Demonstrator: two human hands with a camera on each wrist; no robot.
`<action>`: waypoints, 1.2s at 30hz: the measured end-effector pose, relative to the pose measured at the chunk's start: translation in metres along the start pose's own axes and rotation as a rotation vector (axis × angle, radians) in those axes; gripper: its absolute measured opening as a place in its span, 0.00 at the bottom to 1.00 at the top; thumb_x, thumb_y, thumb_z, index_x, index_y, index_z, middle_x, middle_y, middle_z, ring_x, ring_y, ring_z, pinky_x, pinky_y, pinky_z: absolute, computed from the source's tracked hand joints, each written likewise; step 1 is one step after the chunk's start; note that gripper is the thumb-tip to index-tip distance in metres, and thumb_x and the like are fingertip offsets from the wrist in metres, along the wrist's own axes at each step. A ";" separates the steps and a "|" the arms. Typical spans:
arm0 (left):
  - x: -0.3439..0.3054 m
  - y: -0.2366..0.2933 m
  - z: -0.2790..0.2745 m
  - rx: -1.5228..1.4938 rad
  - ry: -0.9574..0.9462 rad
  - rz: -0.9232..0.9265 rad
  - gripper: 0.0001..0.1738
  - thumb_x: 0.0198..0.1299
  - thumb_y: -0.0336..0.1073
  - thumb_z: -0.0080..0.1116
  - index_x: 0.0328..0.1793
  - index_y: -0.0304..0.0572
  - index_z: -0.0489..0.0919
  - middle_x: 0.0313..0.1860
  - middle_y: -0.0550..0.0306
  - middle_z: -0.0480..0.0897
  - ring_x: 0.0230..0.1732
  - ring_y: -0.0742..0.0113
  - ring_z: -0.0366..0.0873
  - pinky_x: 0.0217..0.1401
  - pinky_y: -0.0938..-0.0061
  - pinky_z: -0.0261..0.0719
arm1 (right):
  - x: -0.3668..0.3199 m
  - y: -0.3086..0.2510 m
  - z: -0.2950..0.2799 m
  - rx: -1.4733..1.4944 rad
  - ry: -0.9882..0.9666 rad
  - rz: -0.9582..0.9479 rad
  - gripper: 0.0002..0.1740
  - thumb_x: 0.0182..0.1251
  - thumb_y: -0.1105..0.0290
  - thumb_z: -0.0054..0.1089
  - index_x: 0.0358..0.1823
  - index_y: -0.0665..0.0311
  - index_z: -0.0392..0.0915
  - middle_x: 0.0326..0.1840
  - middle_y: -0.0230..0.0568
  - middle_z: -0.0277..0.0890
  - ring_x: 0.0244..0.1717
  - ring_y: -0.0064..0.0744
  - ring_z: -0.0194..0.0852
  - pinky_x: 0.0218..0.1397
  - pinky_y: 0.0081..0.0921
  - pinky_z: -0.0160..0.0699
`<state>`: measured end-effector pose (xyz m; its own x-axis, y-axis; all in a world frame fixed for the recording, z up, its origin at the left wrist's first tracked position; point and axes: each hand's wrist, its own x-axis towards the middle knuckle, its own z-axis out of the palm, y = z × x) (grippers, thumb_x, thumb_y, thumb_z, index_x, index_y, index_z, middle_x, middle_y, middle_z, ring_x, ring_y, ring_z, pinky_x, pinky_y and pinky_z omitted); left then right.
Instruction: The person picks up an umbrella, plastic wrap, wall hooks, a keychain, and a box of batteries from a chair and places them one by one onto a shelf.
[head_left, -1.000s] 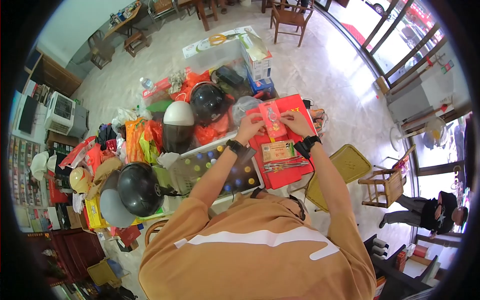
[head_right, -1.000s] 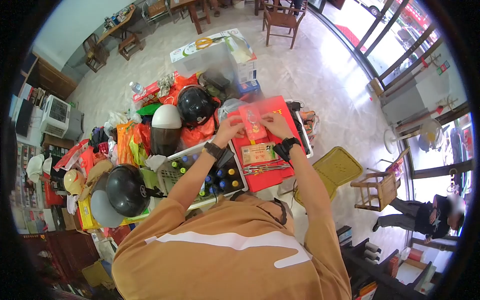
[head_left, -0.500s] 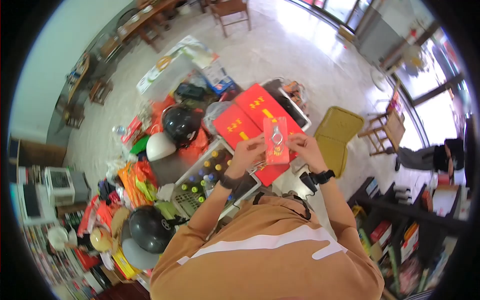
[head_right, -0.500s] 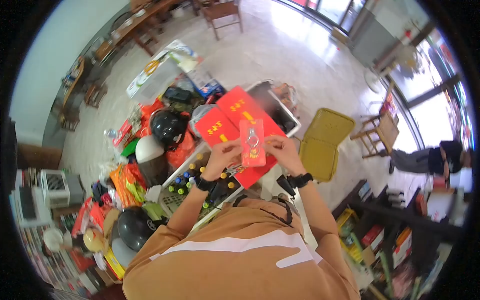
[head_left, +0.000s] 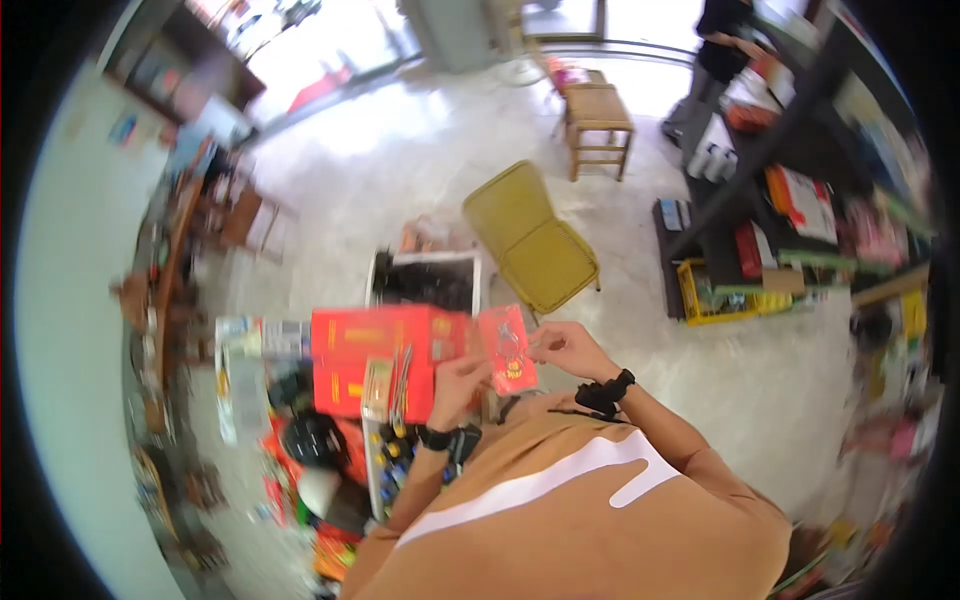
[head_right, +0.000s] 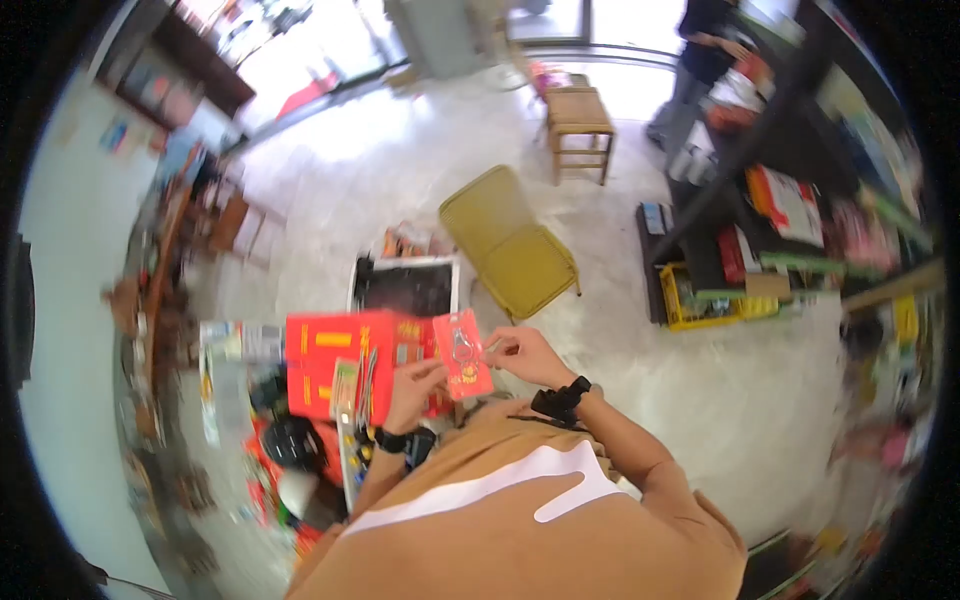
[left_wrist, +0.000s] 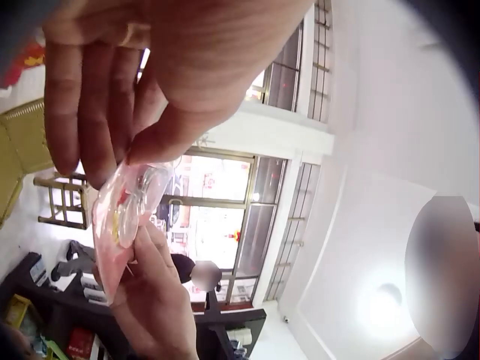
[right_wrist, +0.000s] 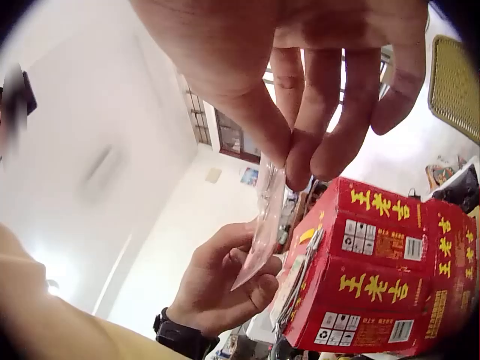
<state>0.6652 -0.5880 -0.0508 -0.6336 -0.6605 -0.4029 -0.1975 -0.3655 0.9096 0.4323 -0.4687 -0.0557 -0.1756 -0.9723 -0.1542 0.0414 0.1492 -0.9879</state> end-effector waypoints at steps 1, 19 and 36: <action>0.008 -0.003 0.015 -0.015 -0.035 -0.007 0.14 0.67 0.30 0.65 0.54 0.28 0.84 0.37 0.55 0.88 0.33 0.71 0.86 0.37 0.77 0.85 | -0.010 0.006 -0.015 0.030 0.045 -0.039 0.10 0.68 0.69 0.69 0.46 0.67 0.84 0.29 0.36 0.85 0.31 0.17 0.78 0.38 0.20 0.77; 0.062 -0.012 0.403 0.341 -0.720 0.006 0.13 0.67 0.30 0.65 0.52 0.28 0.86 0.38 0.57 0.87 0.34 0.74 0.84 0.41 0.77 0.85 | -0.321 0.034 -0.215 0.312 0.871 -0.045 0.18 0.70 0.69 0.68 0.59 0.64 0.81 0.31 0.31 0.83 0.31 0.16 0.77 0.37 0.19 0.76; 0.062 -0.076 0.670 0.591 -1.402 -0.275 0.15 0.68 0.32 0.64 0.56 0.30 0.85 0.40 0.56 0.88 0.37 0.73 0.84 0.42 0.77 0.86 | -0.476 0.098 -0.257 0.589 1.576 -0.070 0.17 0.70 0.74 0.67 0.58 0.70 0.79 0.30 0.33 0.84 0.30 0.16 0.78 0.37 0.18 0.77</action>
<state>0.1401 -0.1618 -0.0773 -0.6329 0.6289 -0.4515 -0.4653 0.1572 0.8711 0.2670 0.0544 -0.0826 -0.9212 0.1953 -0.3364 0.2642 -0.3206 -0.9096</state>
